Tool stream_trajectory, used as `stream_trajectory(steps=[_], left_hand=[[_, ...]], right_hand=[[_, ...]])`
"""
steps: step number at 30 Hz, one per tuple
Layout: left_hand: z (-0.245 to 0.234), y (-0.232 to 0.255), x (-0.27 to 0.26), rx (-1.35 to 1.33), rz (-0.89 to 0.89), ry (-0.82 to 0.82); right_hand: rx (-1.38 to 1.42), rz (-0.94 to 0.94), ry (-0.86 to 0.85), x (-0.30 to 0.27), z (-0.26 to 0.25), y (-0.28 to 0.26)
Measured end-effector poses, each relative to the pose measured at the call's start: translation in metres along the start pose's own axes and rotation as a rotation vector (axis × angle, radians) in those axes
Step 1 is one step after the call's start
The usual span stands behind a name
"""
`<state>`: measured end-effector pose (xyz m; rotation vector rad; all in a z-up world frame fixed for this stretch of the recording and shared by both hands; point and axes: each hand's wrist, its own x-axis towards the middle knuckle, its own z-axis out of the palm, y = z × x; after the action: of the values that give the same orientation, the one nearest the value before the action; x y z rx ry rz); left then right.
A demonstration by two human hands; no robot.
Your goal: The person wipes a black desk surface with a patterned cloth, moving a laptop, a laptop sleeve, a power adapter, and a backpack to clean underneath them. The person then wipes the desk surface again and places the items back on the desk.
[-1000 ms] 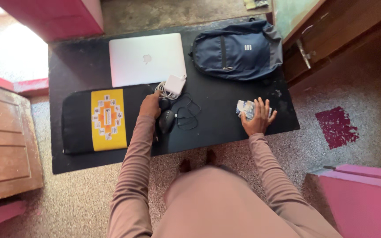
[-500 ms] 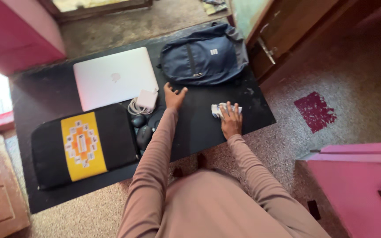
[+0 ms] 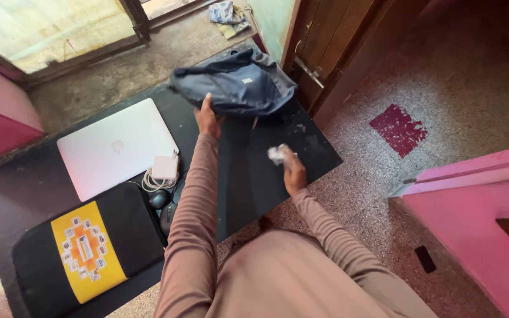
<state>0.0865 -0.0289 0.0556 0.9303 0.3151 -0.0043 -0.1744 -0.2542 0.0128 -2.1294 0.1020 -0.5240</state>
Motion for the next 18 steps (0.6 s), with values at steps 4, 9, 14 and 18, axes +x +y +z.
stream_trajectory(steps=[4,9,14,18], left_hand=[[0.02,0.024,-0.039,-0.344,0.041,-0.348],[0.008,0.019,-0.057,-0.516,-0.177,-0.603],[-0.008,0.019,-0.069,-0.591,-0.298,-0.663],[-0.011,0.042,-0.082,-0.574,-0.363,-0.653]], right_hand=[[0.367,0.108,0.311,0.055,-0.008,-0.055],[0.296,-0.378,0.332,0.133,0.014,-0.16],[-0.12,-0.575,-0.019,0.125,0.046,-0.159],[-0.242,-0.496,-0.061,0.073,0.03,-0.043]])
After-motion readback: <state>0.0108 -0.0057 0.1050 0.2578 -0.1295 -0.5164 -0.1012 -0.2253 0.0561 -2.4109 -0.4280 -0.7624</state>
